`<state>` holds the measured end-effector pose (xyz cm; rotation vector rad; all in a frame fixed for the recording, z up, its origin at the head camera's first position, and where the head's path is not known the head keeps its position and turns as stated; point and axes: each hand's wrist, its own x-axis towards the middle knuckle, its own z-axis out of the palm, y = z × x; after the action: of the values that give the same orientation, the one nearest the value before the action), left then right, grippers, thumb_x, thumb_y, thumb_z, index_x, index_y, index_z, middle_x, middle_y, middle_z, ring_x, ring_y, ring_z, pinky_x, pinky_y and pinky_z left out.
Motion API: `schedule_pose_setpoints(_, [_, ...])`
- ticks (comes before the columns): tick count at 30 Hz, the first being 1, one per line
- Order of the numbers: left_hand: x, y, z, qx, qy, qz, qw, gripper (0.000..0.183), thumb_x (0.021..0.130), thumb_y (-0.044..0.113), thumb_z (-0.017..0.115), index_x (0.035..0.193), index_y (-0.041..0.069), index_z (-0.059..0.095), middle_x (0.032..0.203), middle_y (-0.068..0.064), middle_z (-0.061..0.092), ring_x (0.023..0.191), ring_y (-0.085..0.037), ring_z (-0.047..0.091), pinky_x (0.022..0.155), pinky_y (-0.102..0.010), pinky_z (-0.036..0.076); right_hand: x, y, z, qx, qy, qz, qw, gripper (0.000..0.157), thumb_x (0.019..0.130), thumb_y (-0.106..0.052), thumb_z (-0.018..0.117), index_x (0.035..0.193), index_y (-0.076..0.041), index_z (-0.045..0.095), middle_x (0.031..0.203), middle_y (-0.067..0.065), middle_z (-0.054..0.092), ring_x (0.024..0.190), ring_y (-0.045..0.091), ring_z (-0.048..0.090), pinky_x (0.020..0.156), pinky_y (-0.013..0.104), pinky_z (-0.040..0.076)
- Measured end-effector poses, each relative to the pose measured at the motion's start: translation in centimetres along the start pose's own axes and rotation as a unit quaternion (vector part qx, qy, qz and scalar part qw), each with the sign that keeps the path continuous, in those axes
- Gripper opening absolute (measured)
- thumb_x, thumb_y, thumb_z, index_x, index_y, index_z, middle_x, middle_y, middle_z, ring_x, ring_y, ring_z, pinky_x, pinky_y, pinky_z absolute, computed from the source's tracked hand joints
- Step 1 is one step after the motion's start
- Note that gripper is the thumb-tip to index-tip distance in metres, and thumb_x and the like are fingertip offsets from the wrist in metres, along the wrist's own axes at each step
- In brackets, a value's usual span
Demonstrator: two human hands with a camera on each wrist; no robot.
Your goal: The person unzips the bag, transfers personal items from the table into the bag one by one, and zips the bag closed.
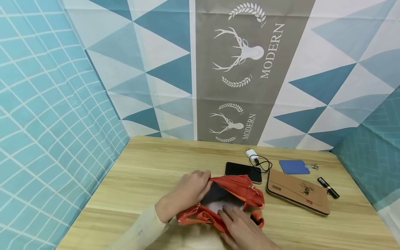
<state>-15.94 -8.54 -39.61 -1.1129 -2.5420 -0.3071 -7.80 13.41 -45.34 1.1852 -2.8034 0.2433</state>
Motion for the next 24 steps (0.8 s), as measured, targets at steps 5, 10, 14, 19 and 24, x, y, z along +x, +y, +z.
schedule_pose_setpoints(5, [-0.1, 0.0, -0.2, 0.02, 0.021, -0.017, 0.9994, 0.016, 0.098, 0.016, 0.058, 0.087, 0.009, 0.051, 0.063, 0.005, 0.045, 0.054, -0.007, 0.048, 0.046, -0.022, 0.044, 0.0, 0.5, 0.1, 0.067, -0.065, 0.033, 0.995, 0.053, 0.092, -0.046, 0.069, 0.129, -0.008, 0.064, 0.082, -0.006, 0.061, 0.075, 0.007, 0.045, 0.064, 0.026, 0.043])
schedule_pose_setpoints(10, [-0.2, 0.2, -0.7, 0.054, 0.022, -0.042, 0.9975, 0.015, 0.098, 0.017, 0.06, 0.09, 0.007, 0.051, 0.063, 0.003, 0.048, 0.054, -0.011, 0.056, 0.044, -0.025, 0.047, 0.2, 0.6, 0.1, 0.094, -0.086, 0.021, 0.992, 0.038, 0.092, -0.046, 0.069, 0.112, -0.014, 0.069, 0.075, -0.011, 0.052, 0.068, 0.004, 0.041, 0.06, 0.025, 0.039])
schedule_pose_setpoints(14, [-0.3, 0.2, -1.0, 0.021, -0.013, -0.036, 0.999, 0.015, 0.1, 0.019, 0.058, 0.091, 0.009, 0.051, 0.062, 0.006, 0.044, 0.051, -0.007, 0.049, 0.045, -0.022, 0.042, 0.1, 0.5, -0.1, 0.087, -0.092, 0.004, 0.992, 0.045, 0.093, -0.052, 0.064, 0.116, -0.013, 0.068, 0.079, -0.011, 0.055, 0.07, 0.005, 0.043, 0.06, 0.024, 0.038])
schedule_pose_setpoints(19, [-0.4, 0.2, -1.2, -0.015, -0.04, -0.014, 0.999, 0.016, 0.101, 0.022, 0.057, 0.092, 0.011, 0.051, 0.062, 0.009, 0.04, 0.05, -0.003, 0.041, 0.046, -0.019, 0.035, -0.1, 0.4, -0.8, 0.093, -0.086, 0.004, 0.992, 0.068, 0.094, -0.063, 0.053, 0.136, -0.01, 0.059, 0.113, 0.0, 0.066, 0.095, 0.014, 0.059, 0.074, 0.034, 0.053])
schedule_pose_setpoints(24, [-0.6, 0.2, -1.4, -0.011, -0.045, 0.0, 0.9989, 0.015, 0.101, 0.022, 0.058, 0.092, 0.012, 0.052, 0.063, 0.009, 0.041, 0.049, -0.003, 0.039, 0.045, -0.019, 0.033, -0.5, 0.0, -2.3, 0.126, 0.01, 0.023, 0.992, 0.051, 0.099, -0.052, 0.054, 0.135, -0.015, 0.061, 0.127, -0.003, 0.062, 0.114, 0.017, 0.06, 0.087, 0.046, 0.054])
